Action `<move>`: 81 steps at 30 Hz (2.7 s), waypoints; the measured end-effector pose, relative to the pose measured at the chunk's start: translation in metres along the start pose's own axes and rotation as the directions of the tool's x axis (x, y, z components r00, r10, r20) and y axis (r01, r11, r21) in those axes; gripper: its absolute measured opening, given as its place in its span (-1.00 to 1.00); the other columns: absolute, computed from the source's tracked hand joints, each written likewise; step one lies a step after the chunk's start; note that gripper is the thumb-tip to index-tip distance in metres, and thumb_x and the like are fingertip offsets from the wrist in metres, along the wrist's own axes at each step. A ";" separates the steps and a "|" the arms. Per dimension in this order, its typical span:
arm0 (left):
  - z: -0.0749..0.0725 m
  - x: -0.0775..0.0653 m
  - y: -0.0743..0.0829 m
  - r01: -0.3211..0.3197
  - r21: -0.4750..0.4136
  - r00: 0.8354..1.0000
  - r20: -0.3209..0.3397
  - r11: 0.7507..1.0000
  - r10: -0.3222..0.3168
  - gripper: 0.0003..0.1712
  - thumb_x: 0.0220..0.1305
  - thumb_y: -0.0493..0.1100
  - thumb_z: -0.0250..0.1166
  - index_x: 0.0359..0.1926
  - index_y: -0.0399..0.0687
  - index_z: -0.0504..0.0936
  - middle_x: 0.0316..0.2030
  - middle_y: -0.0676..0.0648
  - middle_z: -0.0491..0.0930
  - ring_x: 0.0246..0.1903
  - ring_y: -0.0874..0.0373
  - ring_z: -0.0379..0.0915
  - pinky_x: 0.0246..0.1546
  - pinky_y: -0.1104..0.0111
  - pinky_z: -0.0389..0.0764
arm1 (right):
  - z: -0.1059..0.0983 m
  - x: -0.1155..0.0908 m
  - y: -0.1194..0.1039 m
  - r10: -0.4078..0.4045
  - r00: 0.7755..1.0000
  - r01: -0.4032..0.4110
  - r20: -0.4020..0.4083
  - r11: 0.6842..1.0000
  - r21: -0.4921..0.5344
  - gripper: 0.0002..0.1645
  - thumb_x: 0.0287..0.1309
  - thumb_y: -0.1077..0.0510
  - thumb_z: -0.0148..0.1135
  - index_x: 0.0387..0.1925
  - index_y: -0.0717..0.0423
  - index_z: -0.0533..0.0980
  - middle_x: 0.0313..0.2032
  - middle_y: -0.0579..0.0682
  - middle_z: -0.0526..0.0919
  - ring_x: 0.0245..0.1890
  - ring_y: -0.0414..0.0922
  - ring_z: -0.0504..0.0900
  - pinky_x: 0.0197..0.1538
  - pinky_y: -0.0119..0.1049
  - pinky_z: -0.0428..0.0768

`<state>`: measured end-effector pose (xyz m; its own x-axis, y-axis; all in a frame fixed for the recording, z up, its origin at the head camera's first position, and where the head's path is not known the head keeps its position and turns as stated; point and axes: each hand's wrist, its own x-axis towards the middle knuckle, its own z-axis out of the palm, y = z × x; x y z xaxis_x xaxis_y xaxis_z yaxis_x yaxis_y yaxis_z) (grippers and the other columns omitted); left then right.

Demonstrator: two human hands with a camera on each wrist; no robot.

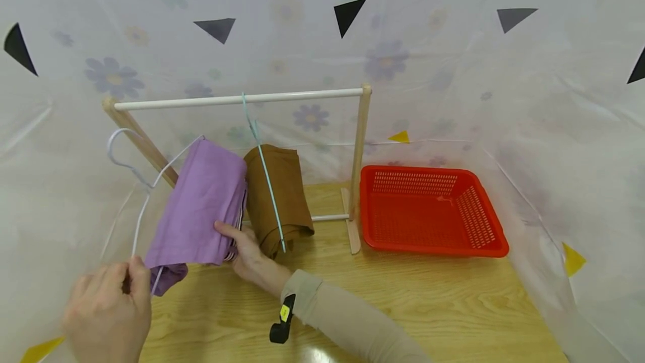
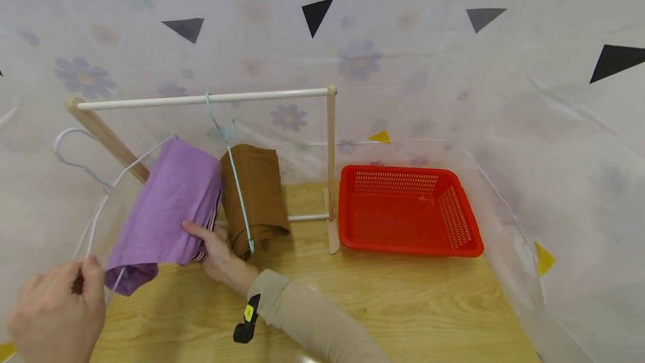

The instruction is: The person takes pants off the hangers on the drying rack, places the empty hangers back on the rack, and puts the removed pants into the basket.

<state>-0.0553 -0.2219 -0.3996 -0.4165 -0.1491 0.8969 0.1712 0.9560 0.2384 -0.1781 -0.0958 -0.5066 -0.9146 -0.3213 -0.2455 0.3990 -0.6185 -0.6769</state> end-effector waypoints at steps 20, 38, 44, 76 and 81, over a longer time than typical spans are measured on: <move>0.002 0.000 -0.002 -0.022 -0.011 0.999 0.031 1.000 0.022 -0.50 0.45 -0.13 0.06 -0.62 -0.36 0.41 -0.66 -0.35 0.45 -0.65 -0.36 0.27 -0.51 0.01 0.18 | 0.024 -0.014 -0.023 -0.046 0.999 0.046 -0.029 0.999 -0.001 -0.72 0.01 0.33 0.36 -0.19 0.07 0.59 -0.35 -0.09 0.75 -0.36 -0.20 0.78 -0.31 -0.38 0.75; 0.005 0.002 0.010 0.029 -0.007 0.998 0.052 1.000 -0.029 -0.58 0.45 -0.16 0.09 -0.50 -0.40 0.47 -0.62 -0.38 0.45 -0.63 -0.42 0.30 -0.54 -0.15 0.23 | 0.038 -0.038 -0.054 -0.170 0.968 0.191 0.182 0.976 -0.106 -0.76 0.08 0.36 0.23 -0.28 0.02 0.42 -0.66 -0.12 0.67 -0.76 -0.26 0.64 -0.78 -0.36 0.46; 0.006 0.001 0.012 0.067 -0.012 0.996 0.053 0.998 -0.066 -0.61 0.46 -0.17 0.12 -0.45 -0.42 0.50 -0.59 -0.42 0.47 -0.59 -0.47 0.33 -0.51 -0.20 0.23 | 0.040 -0.043 -0.063 -0.241 0.953 0.269 0.185 0.952 -0.144 -0.80 0.06 0.38 0.24 -0.35 0.03 0.48 -0.56 -0.19 0.66 -0.60 -0.34 0.68 -0.58 -0.45 0.60; 0.012 0.000 0.003 0.136 0.022 0.986 0.093 0.990 -0.137 -0.54 0.53 -0.14 0.06 -0.53 -0.33 0.41 -0.64 -0.44 0.41 -0.59 -0.56 0.30 -0.57 -0.29 0.21 | 0.025 -0.074 -0.111 -0.353 0.840 0.522 0.412 0.733 -0.437 -0.60 0.16 0.31 0.29 -0.04 0.53 0.46 -0.32 0.12 0.63 -0.39 -0.44 0.64 -0.26 -0.52 0.65; 0.014 0.001 0.000 0.176 0.020 0.980 0.094 0.984 -0.177 -0.60 0.48 -0.19 0.10 -0.52 -0.34 0.45 -0.61 -0.49 0.42 -0.54 -0.62 0.29 -0.53 -0.33 0.19 | 0.025 -0.080 -0.118 -0.352 0.828 0.537 0.436 0.723 -0.436 -0.55 0.14 0.28 0.29 -0.01 0.54 0.46 -0.27 0.25 0.64 -0.35 -0.44 0.64 -0.20 -0.52 0.64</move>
<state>-0.0676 -0.2181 -0.4041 -0.5226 -0.2911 0.8014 0.0776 0.9197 0.3848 -0.1506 -0.0157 -0.3898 -0.8694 -0.3608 0.3374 -0.2309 -0.3070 -0.9233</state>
